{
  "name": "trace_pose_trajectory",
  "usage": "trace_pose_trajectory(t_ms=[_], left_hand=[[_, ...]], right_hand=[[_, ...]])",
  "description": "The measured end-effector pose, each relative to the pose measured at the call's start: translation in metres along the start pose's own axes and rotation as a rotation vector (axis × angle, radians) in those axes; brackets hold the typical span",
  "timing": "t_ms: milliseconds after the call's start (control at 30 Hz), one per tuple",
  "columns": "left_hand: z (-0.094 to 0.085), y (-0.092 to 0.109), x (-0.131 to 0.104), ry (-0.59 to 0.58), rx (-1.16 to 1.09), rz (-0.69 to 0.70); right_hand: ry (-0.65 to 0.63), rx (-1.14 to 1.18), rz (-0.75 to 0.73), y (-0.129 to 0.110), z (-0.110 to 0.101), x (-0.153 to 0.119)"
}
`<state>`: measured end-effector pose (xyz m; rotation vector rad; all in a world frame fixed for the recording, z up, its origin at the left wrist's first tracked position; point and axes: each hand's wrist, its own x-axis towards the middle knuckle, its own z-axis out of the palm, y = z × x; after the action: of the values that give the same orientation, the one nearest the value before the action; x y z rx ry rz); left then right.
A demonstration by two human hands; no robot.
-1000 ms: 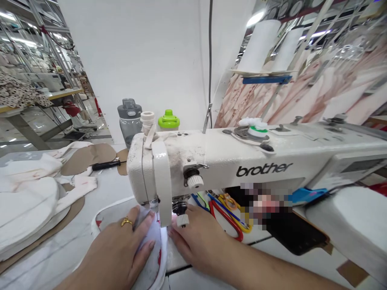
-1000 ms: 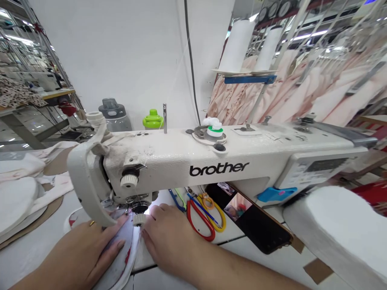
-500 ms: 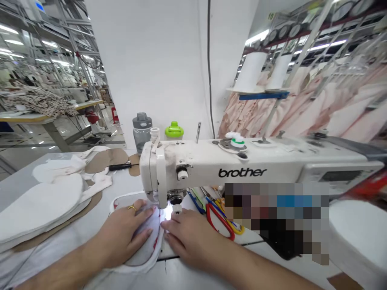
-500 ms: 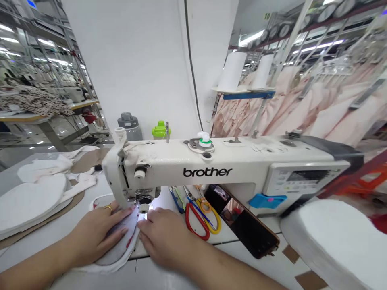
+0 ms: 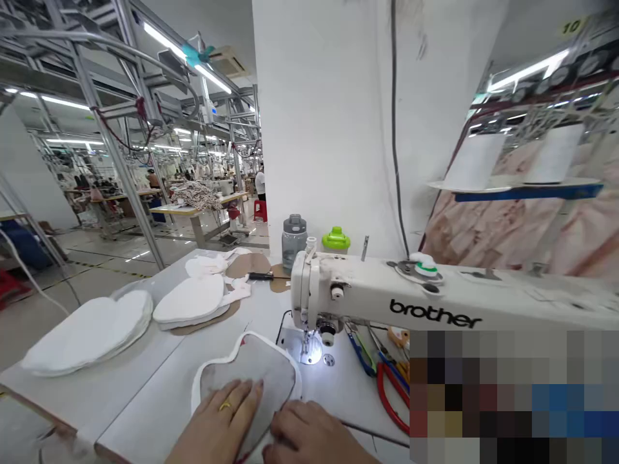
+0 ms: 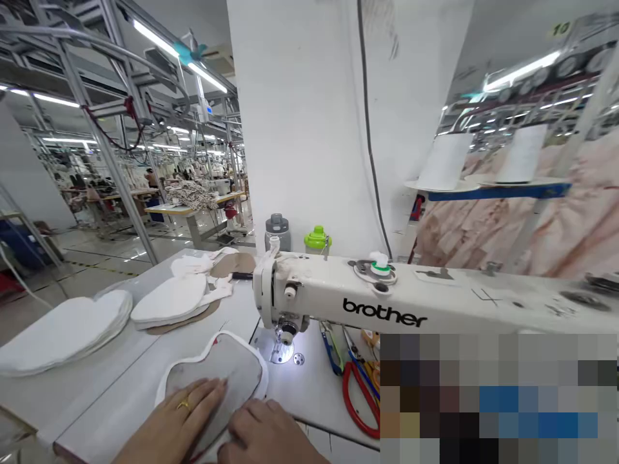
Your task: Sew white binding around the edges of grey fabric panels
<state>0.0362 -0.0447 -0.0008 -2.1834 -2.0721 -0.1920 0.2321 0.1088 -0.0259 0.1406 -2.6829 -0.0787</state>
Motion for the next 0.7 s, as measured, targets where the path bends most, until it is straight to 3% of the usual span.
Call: trace_pose_trajectory(t_ms=[100,167,233,267,367,467,567,700], left_hand=[[-0.001,0.000,-0.016,0.081,-0.007,-0.062],[-0.016,-0.005,-0.021,0.136,-0.030,-0.084],[-0.041,-0.018,-0.022,0.237,-0.081,-0.190],[-0.056,-0.028,-0.021,0.327,-0.131,-0.313],[-0.104,-0.069,-0.013,0.495,-0.099,-0.558],[-0.133,-0.107,0.007,0.582,-0.003,-0.742],[-0.128,-0.122,0.033,0.463,0.016,-0.709],[-0.085,-0.104,0.044,0.177,-0.093,-0.577]], right_hand=[[0.112,-0.011,-0.047,-0.004,0.012,0.000],[0.143,-0.011,-0.051,-0.005,0.012,0.000],[0.139,-0.012,-0.050,-0.005,0.010,0.001],[0.127,-0.004,-0.046,-0.005,0.010,0.001],[0.046,0.062,-0.029,-0.004,0.009,0.002],[-0.081,0.160,-0.013,-0.002,0.012,0.004],[-0.222,0.244,0.095,-0.001,0.018,0.007],[-0.247,0.321,0.232,0.006,0.016,0.002]])
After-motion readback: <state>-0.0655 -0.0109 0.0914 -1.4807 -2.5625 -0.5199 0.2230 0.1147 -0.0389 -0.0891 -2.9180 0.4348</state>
